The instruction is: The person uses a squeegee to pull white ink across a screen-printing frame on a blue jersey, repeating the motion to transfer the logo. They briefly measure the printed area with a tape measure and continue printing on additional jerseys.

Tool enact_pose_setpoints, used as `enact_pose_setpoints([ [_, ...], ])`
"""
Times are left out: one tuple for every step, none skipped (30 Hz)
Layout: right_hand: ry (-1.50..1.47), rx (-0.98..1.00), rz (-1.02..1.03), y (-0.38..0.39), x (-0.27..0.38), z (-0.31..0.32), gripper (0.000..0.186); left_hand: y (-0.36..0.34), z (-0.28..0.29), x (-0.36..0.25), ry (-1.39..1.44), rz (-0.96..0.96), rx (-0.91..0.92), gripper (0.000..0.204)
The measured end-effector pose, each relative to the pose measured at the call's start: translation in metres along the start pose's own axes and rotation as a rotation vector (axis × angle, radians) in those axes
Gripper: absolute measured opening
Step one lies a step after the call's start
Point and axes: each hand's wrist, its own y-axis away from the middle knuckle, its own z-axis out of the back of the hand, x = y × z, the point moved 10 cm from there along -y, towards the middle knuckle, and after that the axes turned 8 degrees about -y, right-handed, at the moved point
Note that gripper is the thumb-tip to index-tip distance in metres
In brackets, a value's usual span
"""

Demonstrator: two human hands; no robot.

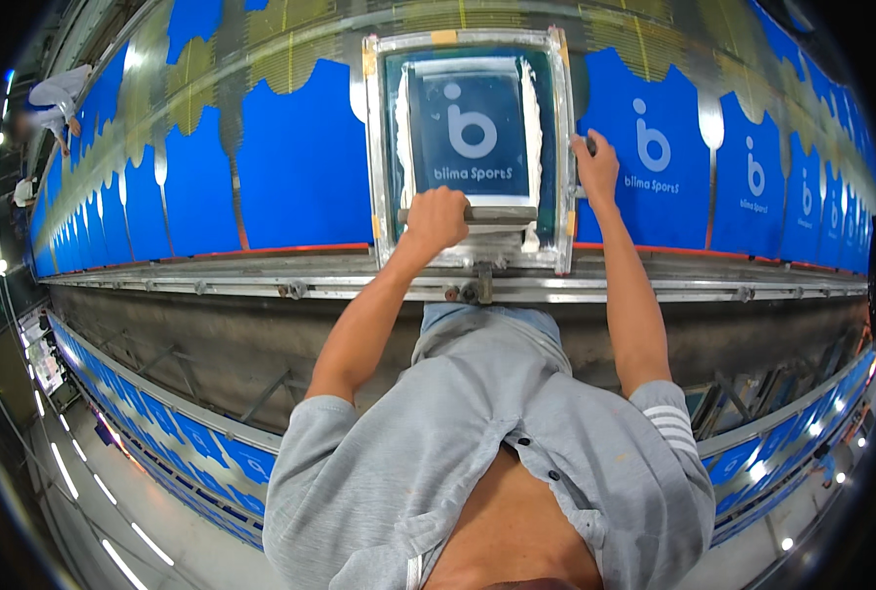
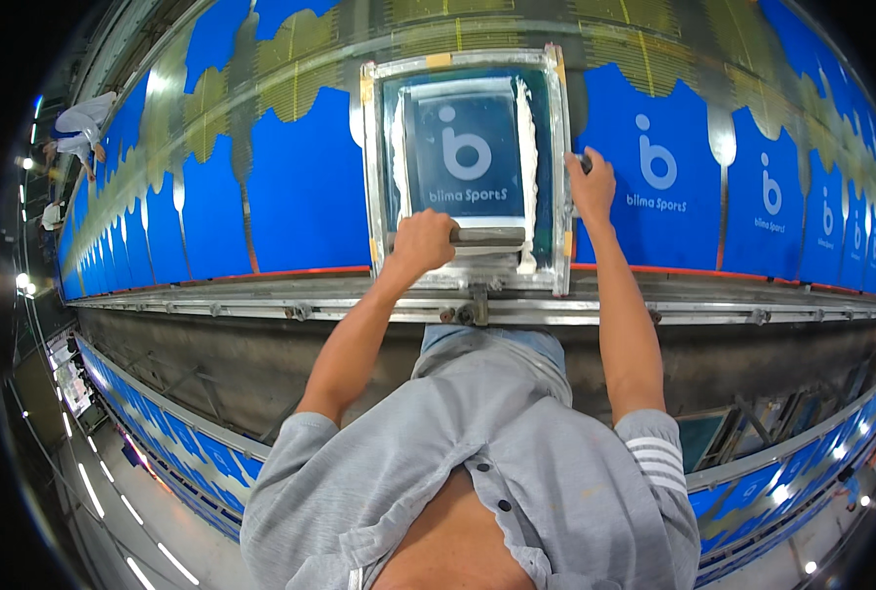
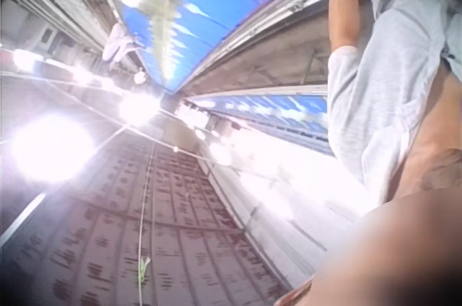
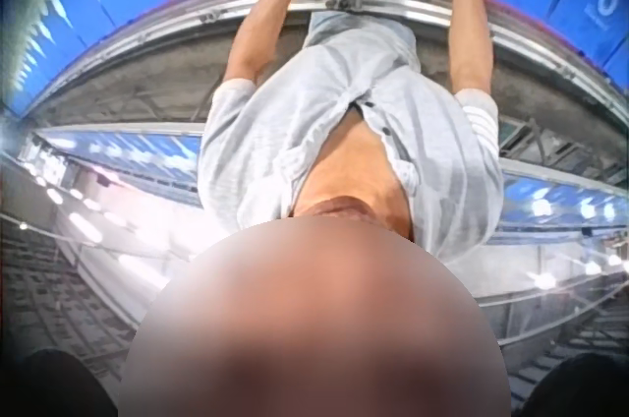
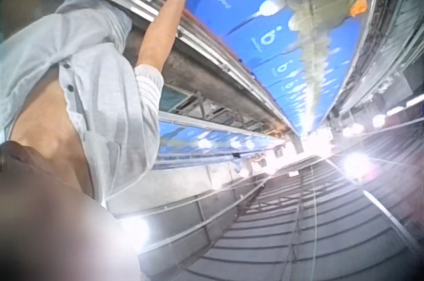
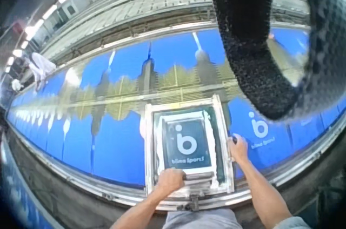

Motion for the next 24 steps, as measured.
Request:
enact_pose_setpoints([
  [-0.057, 0.02, -0.061, -0.004, -0.011, -0.004, 0.062, -0.017, 0.013, 0.008, -0.007, -0.018, -0.059, 0.024],
  [-0.111, 0.046, -0.124, -0.003, -0.018, -0.007, 0.061, -0.034, 0.027, 0.015, -0.011, -0.033, -0.113, 0.025],
  [-0.161, 0.073, -0.189, 0.0, -0.019, -0.008, 0.06, -0.049, 0.045, 0.02, -0.011, -0.05, -0.166, 0.025],
  [-0.181, 0.098, -0.237, 0.002, -0.018, -0.008, 0.059, -0.069, 0.066, 0.028, -0.003, -0.04, -0.222, 0.024],
  [-0.195, 0.124, -0.287, 0.007, -0.009, -0.005, 0.058, -0.088, 0.093, 0.034, 0.01, -0.03, -0.277, 0.024],
  [-0.207, 0.15, -0.338, 0.01, -0.006, -0.004, 0.057, -0.109, 0.116, 0.04, -0.016, -0.019, -0.32, 0.023],
  [-0.188, 0.127, -0.312, 0.009, -0.007, 0.0, 0.055, -0.13, 0.135, 0.047, -0.042, -0.006, -0.36, 0.023],
  [-0.171, 0.111, -0.282, 0.007, -0.008, 0.0, 0.054, -0.15, 0.148, 0.057, -0.02, 0.002, -0.39, 0.024],
  [-0.156, 0.095, -0.254, 0.007, -0.009, 0.001, 0.053, -0.167, 0.157, 0.065, -0.001, 0.008, -0.417, 0.024],
  [-0.16, 0.096, -0.252, 0.008, -0.003, 0.002, 0.051, -0.175, 0.156, 0.072, -0.003, 0.009, -0.442, 0.025],
  [-0.163, 0.118, -0.279, 0.01, 0.006, 0.002, 0.05, -0.18, 0.153, 0.078, -0.005, 0.009, -0.465, 0.025],
  [-0.168, 0.13, -0.307, 0.01, 0.017, 0.006, 0.049, -0.181, 0.153, 0.077, -0.008, -0.001, -0.491, 0.026],
  [-0.172, 0.148, -0.331, 0.012, 0.022, 0.006, 0.049, -0.173, 0.145, 0.076, 0.029, -0.016, -0.512, 0.027],
  [-0.163, 0.094, -0.278, 0.007, 0.013, 0.009, 0.045, -0.159, 0.134, 0.066, 0.065, -0.051, -0.53, 0.028],
  [-0.158, 0.07, -0.252, 0.003, 0.011, 0.01, 0.044, -0.141, 0.12, 0.056, 0.099, -0.079, -0.545, 0.029],
  [-0.155, 0.052, -0.222, -0.002, 0.012, 0.01, 0.043, -0.119, 0.105, 0.049, 0.124, -0.087, -0.564, 0.031],
  [-0.155, 0.037, -0.187, -0.003, 0.014, 0.009, 0.042, -0.092, 0.088, 0.042, 0.147, -0.088, -0.588, 0.033],
  [-0.165, 0.046, -0.22, -0.002, 0.022, 0.007, 0.037, -0.062, 0.068, 0.035, 0.163, -0.099, -0.628, 0.035],
  [-0.141, 0.042, -0.193, -0.003, 0.027, 0.007, 0.036, -0.03, 0.048, 0.026, 0.176, -0.104, -0.674, 0.038],
  [-0.117, 0.041, -0.16, -0.005, 0.033, 0.006, 0.036, 0.004, 0.027, 0.017, 0.178, -0.084, -0.72, 0.039],
  [-0.097, 0.045, -0.125, -0.007, 0.04, 0.003, 0.035, 0.037, 0.007, 0.007, 0.176, -0.059, -0.766, 0.041],
  [-0.048, -0.025, 0.064, -0.014, 0.036, 0.007, 0.033, 0.062, -0.007, -0.007, 0.21, -0.076, -0.761, 0.041],
  [-0.043, -0.028, 0.092, -0.017, 0.032, 0.006, 0.032, 0.085, -0.016, -0.013, 0.218, -0.064, -0.761, 0.041],
  [-0.074, -0.033, 0.04, -0.024, 0.016, 0.007, 0.033, 0.099, -0.019, -0.02, 0.196, -0.074, -0.758, 0.04],
])
